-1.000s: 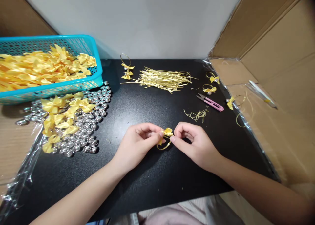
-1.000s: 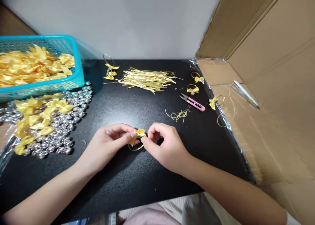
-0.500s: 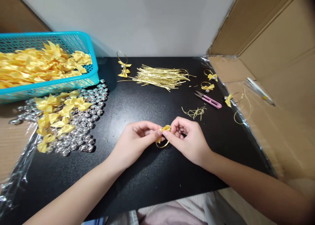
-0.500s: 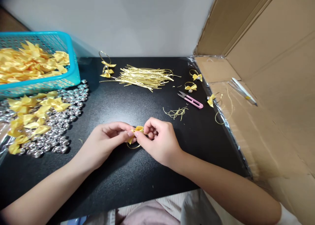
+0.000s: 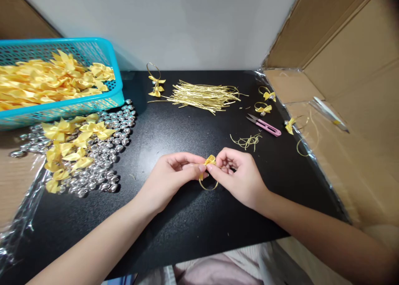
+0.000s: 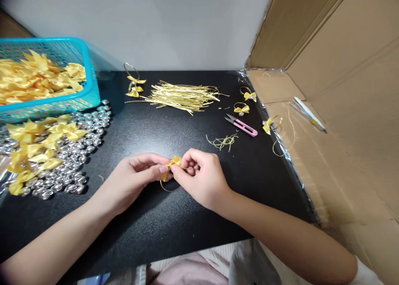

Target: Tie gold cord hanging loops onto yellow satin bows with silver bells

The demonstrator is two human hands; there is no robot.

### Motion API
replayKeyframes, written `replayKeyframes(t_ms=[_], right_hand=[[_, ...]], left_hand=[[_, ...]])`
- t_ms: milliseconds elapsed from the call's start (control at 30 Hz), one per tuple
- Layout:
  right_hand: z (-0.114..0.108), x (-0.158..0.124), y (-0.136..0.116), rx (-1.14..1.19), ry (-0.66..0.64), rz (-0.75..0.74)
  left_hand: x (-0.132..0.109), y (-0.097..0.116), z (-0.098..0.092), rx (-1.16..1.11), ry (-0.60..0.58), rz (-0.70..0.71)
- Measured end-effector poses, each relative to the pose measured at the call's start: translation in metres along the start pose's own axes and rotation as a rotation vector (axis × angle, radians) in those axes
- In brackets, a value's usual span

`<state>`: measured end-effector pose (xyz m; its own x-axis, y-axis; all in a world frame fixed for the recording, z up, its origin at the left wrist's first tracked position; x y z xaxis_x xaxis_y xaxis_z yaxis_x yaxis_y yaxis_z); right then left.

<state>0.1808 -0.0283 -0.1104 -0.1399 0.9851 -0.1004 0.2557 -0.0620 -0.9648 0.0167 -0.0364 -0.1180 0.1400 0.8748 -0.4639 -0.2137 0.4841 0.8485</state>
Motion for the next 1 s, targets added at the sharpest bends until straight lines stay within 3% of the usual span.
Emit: replayKeyframes(t_ms=[533, 767, 1000], right_hand=[[-0.006, 0.001, 0.001, -0.008, -0.076, 0.004], [-0.01, -0.007, -0.01, -0.133, -0.115, -0.316], [-0.005, -0.01, -0.013, -0.102, -0.125, -0.383]], left_hand=[[-0.002, 0.007, 0.005, 0.18, -0.064, 0.062], [-0.004, 0.008, 0.005, 0.323, -0.004, 0.17], [-0.009, 0.003, 0.006, 0.369, -0.024, 0.191]])
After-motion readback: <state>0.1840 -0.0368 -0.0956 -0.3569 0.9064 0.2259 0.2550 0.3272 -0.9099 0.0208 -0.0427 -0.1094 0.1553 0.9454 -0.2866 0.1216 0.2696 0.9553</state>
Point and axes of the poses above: each hand's wrist, its own x-axis towards the middle knuckle, its own z-axis out of the palm, y = z × x, the point moved 2 cm from there along x, towards the middle knuckle, and after that the axes turned 3 degrees about y, right-handed, at the moved point
